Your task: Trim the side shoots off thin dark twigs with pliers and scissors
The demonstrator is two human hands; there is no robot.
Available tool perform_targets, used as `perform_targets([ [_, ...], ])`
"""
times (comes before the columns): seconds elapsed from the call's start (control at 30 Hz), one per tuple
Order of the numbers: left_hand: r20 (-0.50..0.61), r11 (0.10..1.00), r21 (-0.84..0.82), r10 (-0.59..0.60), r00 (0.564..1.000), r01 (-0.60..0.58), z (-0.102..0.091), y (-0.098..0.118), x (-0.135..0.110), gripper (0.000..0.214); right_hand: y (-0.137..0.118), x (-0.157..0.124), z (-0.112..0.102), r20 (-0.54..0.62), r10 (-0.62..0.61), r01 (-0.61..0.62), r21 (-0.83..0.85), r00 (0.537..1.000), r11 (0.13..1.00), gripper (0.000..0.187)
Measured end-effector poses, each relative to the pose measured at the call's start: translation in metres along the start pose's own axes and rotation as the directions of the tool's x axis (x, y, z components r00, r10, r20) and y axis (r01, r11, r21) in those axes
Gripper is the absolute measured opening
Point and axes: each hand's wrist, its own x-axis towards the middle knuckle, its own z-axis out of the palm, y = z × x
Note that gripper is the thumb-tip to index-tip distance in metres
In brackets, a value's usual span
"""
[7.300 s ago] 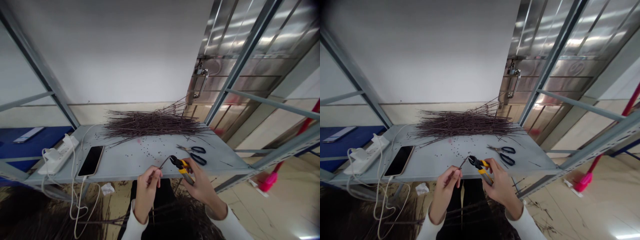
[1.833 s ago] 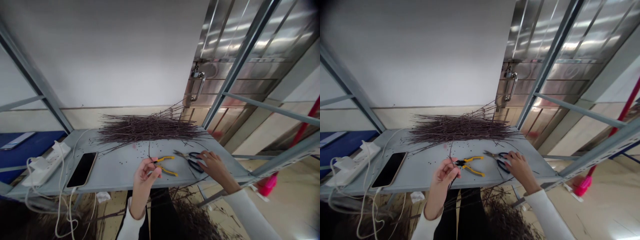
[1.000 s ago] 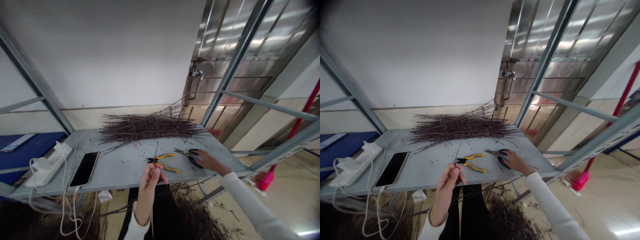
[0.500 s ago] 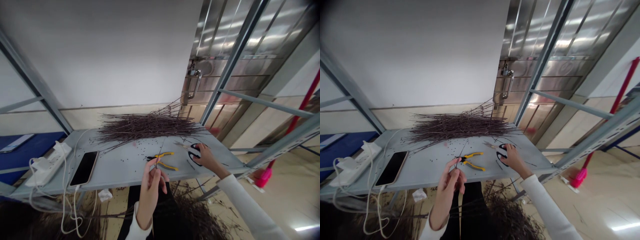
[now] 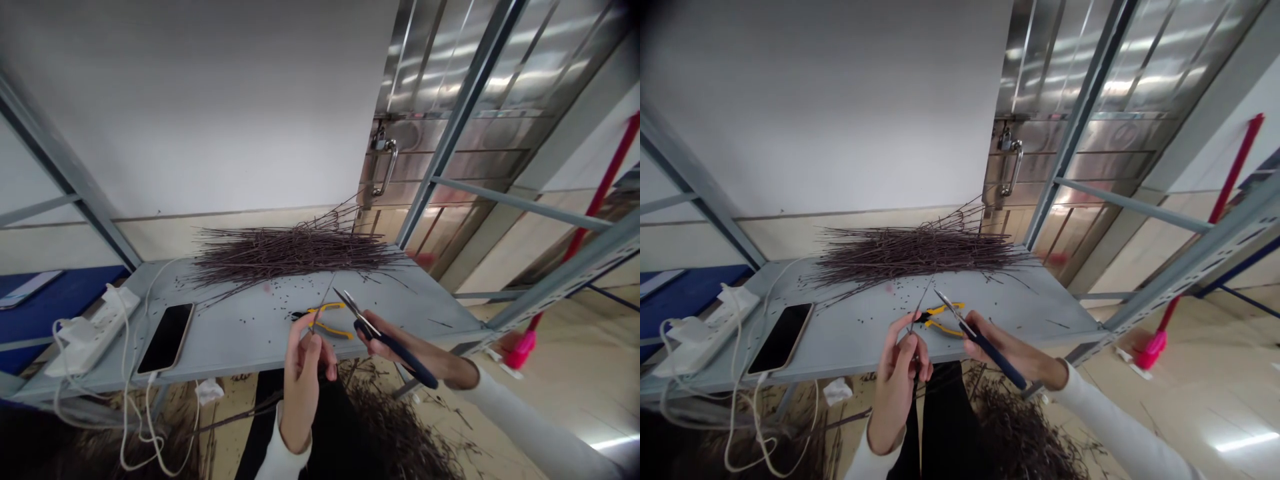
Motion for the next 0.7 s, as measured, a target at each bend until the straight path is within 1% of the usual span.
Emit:
perform_targets([
  [0.07,-0.006,1.000,-0.001,-0.003,1.000,0.003,-0.001,0.001,0.000,0.030,-0.017,0.002,-0.002,0.099,-0.004,0.002,0.024,0.995,1.000,0.045],
  [0.1,-0.004,1.000,-0.003,-0.003,1.000,0.003,-0.002,0.002,0.000,0.030,-0.024,0.003,-0.004,0.121,0.004,-0.008,0.030,0.993,1.000,0.047],
  [0.2,0.004,1.000,-0.018,-0.005,1.000,0.005,-0.004,0.003,0.000,0.030,-0.038,0.006,-0.008,0.124,0.020,-0.023,0.019,0.992,1.000,0.048],
  [0.37,0.000,0.999,-0.039,0.000,1.000,0.000,-0.004,0.004,0.000,0.032,-0.042,0.011,-0.013,0.185,-0.010,0.016,-0.032,0.983,0.999,0.039],
  [0.47,0.009,0.999,-0.043,0.009,1.000,-0.008,-0.004,0.005,0.000,0.033,-0.046,0.014,-0.013,0.184,-0.027,0.039,-0.065,0.982,0.997,0.038],
  [0.6,0.021,0.999,-0.052,0.012,1.000,-0.011,-0.004,0.005,0.000,0.034,-0.051,0.017,-0.014,0.211,-0.083,0.099,-0.069,0.974,0.993,0.035],
  [0.7,0.030,0.999,-0.049,0.012,0.999,-0.011,-0.004,0.006,-0.001,0.034,-0.055,0.018,-0.016,0.218,-0.092,0.110,-0.071,0.972,0.991,0.033],
])
